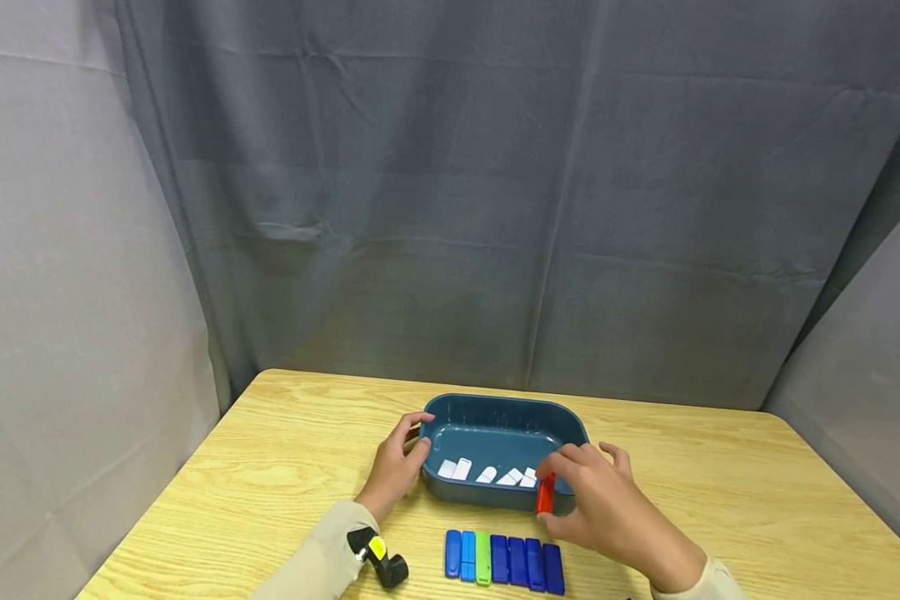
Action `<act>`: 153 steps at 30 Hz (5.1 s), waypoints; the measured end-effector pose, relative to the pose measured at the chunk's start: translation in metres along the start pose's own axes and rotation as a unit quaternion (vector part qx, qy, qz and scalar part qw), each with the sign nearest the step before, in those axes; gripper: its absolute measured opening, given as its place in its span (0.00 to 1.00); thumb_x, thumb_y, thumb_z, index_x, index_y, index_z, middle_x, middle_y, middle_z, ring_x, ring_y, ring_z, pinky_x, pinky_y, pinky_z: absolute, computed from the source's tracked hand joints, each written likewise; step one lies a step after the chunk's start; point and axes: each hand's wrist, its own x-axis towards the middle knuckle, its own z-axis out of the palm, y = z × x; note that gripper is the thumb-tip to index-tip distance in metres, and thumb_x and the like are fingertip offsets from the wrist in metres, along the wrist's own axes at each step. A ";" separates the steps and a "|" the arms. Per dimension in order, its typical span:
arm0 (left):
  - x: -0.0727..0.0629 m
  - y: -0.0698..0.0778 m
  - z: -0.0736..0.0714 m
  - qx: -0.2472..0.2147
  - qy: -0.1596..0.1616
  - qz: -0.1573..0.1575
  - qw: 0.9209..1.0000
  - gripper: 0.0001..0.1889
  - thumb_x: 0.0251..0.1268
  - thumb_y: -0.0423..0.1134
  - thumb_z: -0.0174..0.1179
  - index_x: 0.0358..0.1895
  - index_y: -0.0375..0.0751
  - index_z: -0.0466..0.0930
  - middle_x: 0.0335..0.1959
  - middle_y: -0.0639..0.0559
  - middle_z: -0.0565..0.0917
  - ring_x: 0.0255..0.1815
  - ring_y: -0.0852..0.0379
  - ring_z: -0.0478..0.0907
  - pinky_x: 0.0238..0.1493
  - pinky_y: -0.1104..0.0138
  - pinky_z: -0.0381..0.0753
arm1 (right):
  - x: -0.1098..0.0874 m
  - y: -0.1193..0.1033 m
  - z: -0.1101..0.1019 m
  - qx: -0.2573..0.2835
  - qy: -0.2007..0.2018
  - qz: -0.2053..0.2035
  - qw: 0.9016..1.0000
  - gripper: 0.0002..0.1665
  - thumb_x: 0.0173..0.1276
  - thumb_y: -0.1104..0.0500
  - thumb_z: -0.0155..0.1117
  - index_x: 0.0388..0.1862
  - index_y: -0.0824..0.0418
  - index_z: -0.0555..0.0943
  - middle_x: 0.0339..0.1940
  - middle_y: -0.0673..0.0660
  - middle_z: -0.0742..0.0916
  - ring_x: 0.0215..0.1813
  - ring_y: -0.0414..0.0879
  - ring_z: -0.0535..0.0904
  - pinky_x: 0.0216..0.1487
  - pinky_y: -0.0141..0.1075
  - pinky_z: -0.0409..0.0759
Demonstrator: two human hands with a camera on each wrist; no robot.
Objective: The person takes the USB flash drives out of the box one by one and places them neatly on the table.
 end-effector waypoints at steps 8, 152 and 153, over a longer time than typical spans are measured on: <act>0.000 0.001 0.000 -0.004 -0.003 -0.006 1.000 0.17 0.68 0.31 0.51 0.59 0.37 0.72 0.65 0.36 0.71 0.64 0.32 0.68 0.63 0.47 0.70 | -0.019 -0.009 -0.001 0.024 -0.055 -0.019 0.998 0.18 0.47 0.47 0.78 0.36 0.43 0.81 0.36 0.35 0.79 0.46 0.39 0.73 0.57 0.67 0.59; 0.011 -0.042 0.007 0.019 0.010 -0.026 0.999 0.18 0.68 0.35 0.53 0.60 0.52 0.73 0.66 0.50 0.72 0.64 0.45 0.71 0.63 0.53 0.72 | 0.055 0.039 0.062 0.044 -0.005 0.157 0.987 0.14 0.53 0.52 0.76 0.33 0.55 0.81 0.32 0.51 0.85 0.38 0.46 0.79 0.51 0.58 0.60; 0.011 -0.042 0.006 0.020 0.010 -0.026 0.999 0.18 0.68 0.35 0.53 0.59 0.52 0.73 0.66 0.50 0.72 0.64 0.45 0.71 0.63 0.53 0.72 | 0.055 0.039 0.062 0.046 -0.011 0.158 0.986 0.13 0.53 0.52 0.76 0.32 0.55 0.81 0.31 0.50 0.85 0.37 0.45 0.79 0.52 0.58 0.59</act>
